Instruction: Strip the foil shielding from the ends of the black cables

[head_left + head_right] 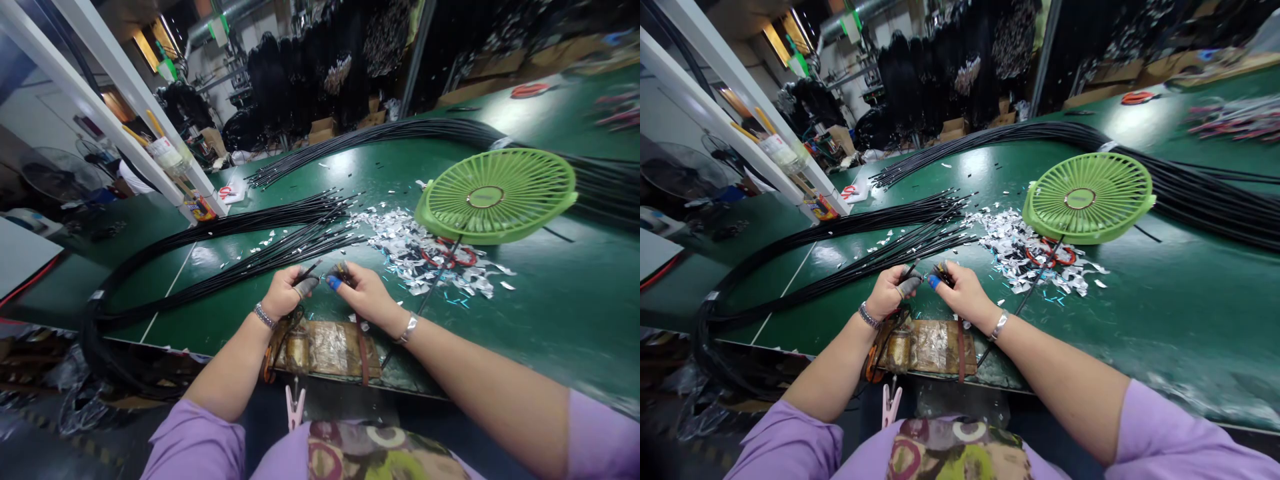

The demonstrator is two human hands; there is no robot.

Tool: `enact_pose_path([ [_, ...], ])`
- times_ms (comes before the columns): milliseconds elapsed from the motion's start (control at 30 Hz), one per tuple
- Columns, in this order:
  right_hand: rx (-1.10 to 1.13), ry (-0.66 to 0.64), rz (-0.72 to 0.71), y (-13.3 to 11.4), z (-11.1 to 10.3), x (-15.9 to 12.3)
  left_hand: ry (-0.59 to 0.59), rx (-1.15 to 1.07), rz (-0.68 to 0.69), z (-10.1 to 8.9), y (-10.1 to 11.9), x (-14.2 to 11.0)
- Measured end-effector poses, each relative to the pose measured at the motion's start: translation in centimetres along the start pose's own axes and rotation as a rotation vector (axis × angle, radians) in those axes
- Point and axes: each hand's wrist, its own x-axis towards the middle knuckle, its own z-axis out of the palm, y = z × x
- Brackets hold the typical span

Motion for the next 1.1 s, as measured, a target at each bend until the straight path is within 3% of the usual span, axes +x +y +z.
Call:
enact_pose_path([
  [367,-0.066,-0.035,-0.092,-0.6,0.7,-0.5,0.006,0.083,0.058,-0.1,-0.4,0.1],
  [600,-0.233,0.034,-0.098,-0.2,0.1,-0.2,0.022,0.056,0.04,-0.1,-0.6,0.2],
  [900,-0.644,-0.08,-0.225,0.0,-0.2,-0.3,-0.03,0.175,0.05,0.1,-0.7,0.2],
  [1100,-0.855,-0.27,-0.102,-1.4,-0.5,0.0,-0.121,0.288,-0.154,0.2,-0.8,0.6],
])
